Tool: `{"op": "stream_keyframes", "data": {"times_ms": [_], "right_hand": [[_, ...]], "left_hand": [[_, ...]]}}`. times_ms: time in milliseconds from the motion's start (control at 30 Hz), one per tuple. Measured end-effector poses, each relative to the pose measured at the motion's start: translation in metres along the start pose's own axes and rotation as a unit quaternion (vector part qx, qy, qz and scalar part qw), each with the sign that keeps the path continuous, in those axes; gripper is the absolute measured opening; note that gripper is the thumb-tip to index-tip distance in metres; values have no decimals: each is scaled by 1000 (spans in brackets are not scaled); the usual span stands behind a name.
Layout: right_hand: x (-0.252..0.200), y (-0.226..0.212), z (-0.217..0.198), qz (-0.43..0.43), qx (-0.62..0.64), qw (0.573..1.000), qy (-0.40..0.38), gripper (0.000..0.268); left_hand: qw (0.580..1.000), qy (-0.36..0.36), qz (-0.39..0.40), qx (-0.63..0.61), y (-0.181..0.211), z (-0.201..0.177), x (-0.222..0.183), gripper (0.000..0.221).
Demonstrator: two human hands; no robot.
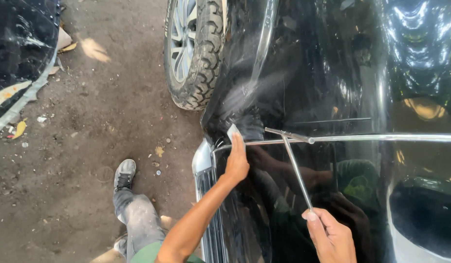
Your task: The person walks to a black SUV and uses a T-shaped metal tool to scrape paint from the side panel and front fender. They repeatedly scrape and wipe the area, moving from the rear door to the front fender near the open hood.
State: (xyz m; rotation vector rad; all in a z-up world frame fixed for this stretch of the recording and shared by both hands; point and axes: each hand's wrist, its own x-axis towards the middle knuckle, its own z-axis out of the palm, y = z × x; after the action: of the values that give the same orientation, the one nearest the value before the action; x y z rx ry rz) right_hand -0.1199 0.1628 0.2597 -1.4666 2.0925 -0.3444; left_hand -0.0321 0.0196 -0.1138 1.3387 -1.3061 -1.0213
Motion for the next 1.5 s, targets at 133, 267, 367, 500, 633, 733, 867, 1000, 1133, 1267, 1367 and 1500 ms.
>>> {"op": "stream_keyframes", "data": {"times_ms": [133, 267, 367, 500, 633, 733, 867, 1000, 1133, 1267, 1367, 1500], "right_hand": [[0, -3, -2, 7, 5, 1000, -5, 24], [3, 0, 0, 23, -9, 1000, 1, 24], [-3, -7, -2, 19, -24, 1000, 2, 24], [-2, -18, 2, 35, -16, 999, 9, 24], [-8, -10, 1, 13, -17, 1000, -1, 22], [0, -9, 3, -23, -26, 999, 13, 25], [-7, -8, 1, -1, -6, 1000, 2, 23], [-5, 9, 0, 5, 31, 1000, 0, 20], [-4, 4, 0, -14, -16, 1000, 8, 23], [6, 17, 3, 17, 6, 1000, 15, 22], [7, 43, -1, 41, 13, 999, 17, 20], [13, 68, -4, 51, 20, 998, 30, 17]], "left_hand": [[999, -7, -37, 6, -21, 2, 19, 94], [994, -23, -98, -42, 18, -21, 22, 96], [995, -1, -92, -37, -11, 2, 20, 95], [988, -48, -141, -43, 46, -32, 8, 96], [993, -34, -108, -42, -10, 8, 2, 96], [992, -30, -118, -22, 19, -10, 8, 93], [996, -30, -74, -32, 47, -14, -22, 98], [994, -29, -108, -19, -64, 38, -1, 96], [992, -15, -121, -37, -51, 26, -11, 97], [980, -44, -192, -33, -161, 63, 12, 93], [976, -49, -210, -30, -145, 59, 1, 91], [983, -6, -171, -67, -66, 22, -2, 92]]}}
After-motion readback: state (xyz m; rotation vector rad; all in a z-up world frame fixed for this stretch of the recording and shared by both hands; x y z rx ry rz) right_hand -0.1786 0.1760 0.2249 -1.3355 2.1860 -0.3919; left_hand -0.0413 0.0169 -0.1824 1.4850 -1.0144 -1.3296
